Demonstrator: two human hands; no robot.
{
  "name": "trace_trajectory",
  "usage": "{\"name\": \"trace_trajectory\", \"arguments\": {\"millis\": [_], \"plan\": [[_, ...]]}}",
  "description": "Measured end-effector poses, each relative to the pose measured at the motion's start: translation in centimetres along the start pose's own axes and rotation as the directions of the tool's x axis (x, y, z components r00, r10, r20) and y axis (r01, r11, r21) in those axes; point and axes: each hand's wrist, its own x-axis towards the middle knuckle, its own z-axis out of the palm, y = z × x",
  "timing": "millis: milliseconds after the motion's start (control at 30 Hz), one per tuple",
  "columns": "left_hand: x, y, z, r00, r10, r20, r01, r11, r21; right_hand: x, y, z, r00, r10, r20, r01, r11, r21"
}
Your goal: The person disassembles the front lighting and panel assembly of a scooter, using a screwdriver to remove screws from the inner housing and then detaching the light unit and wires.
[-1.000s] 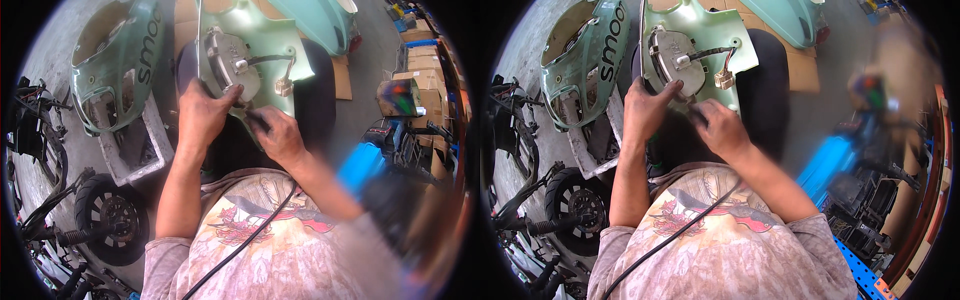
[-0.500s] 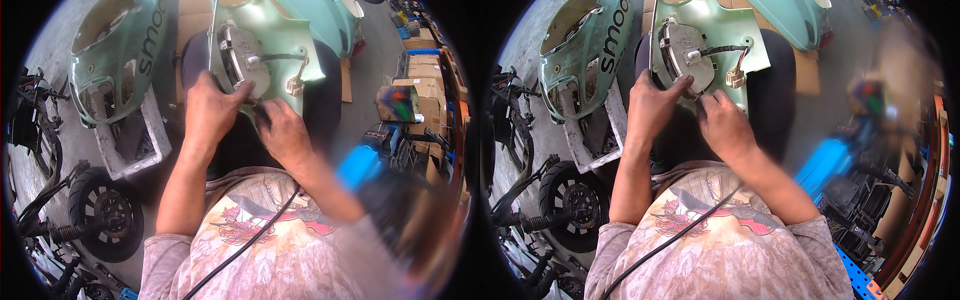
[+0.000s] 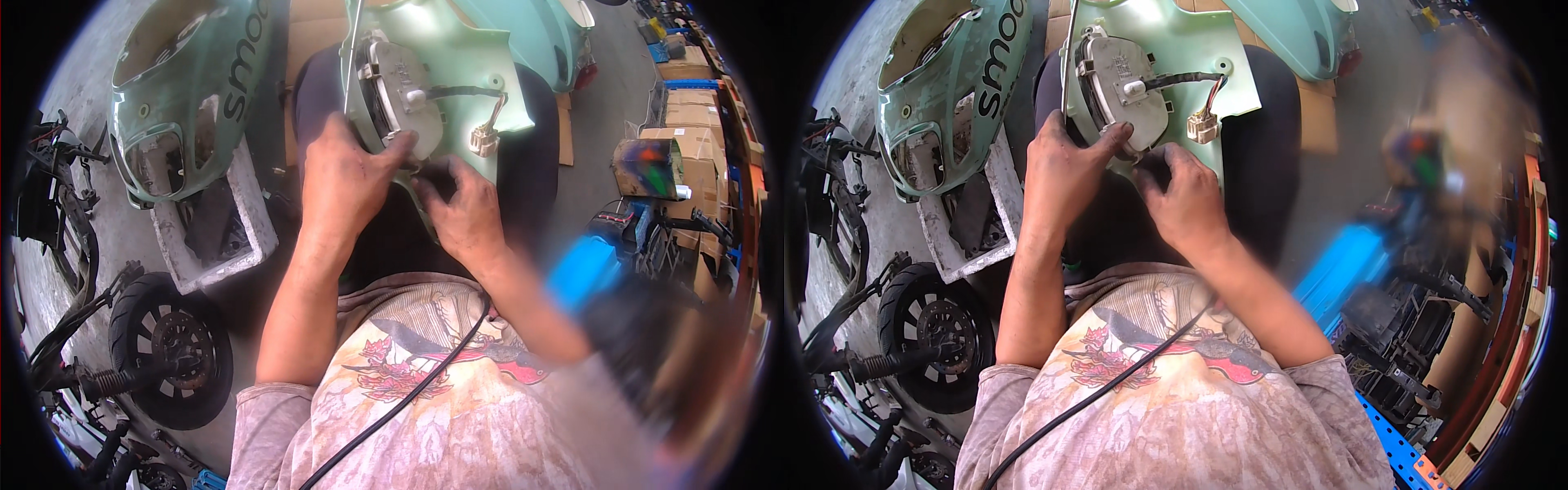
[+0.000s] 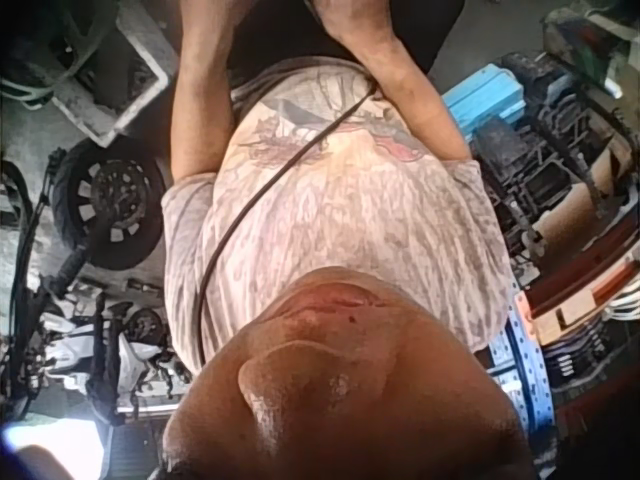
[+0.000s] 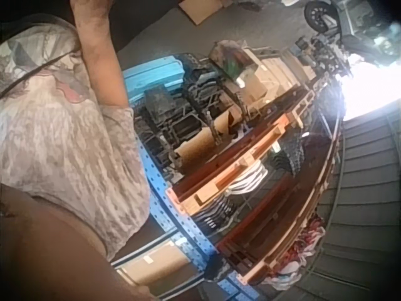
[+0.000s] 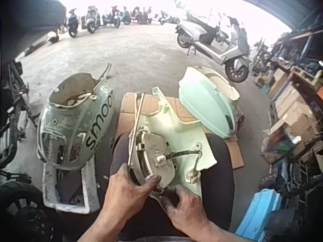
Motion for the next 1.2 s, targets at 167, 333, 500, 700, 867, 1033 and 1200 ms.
{"name": "trace_trajectory", "arguments": {"millis": [167, 333, 500, 700, 867, 1033, 1200], "plan": [[-0.1, 0.4, -0.4, 1.000, -0.013, 0.015, 0.014, 1.000, -0.021, -0.2, 0.8, 0.3, 0.997, 0.079, -0.004, -0.078, 0.993, 0.090], [-0.1, 0.0, 0.0, 1.000, 0.020, 0.002, -0.020, 1.000, -0.004, 0.0, 1.4, 0.7, 0.987, 0.161, 0.003, -0.159, 0.977, 0.140], [0.0, 0.7, -0.5, 0.998, -0.042, 0.041, 0.042, 0.999, 0.024, 0.1, 2.8, 1.4, 0.993, 0.114, -0.006, -0.112, 0.986, 0.122], [0.0, 1.1, -0.8, 0.998, -0.048, 0.047, 0.049, 0.999, -0.005, -0.8, 1.9, 0.0, 0.986, 0.159, 0.042, -0.165, 0.949, 0.268], [-0.2, 1.0, -0.4, 0.994, 0.035, -0.105, -0.030, 0.998, 0.049, -1.9, 1.8, 0.1, 1.000, -0.014, -0.015, 0.017, 0.982, 0.190], [-0.2, -1.6, -2.4, 0.977, 0.102, -0.189, -0.138, 0.972, -0.189, -2.5, 1.0, -0.3, 0.956, -0.295, -0.004, 0.293, 0.951, 0.101], [-2.5, 2.8, -4.7, 0.995, -0.090, 0.051, 0.082, 0.386, -0.919, -3.5, -2.3, -2.5, 0.903, -0.338, 0.265, 0.239, 0.908, 0.344]]}}
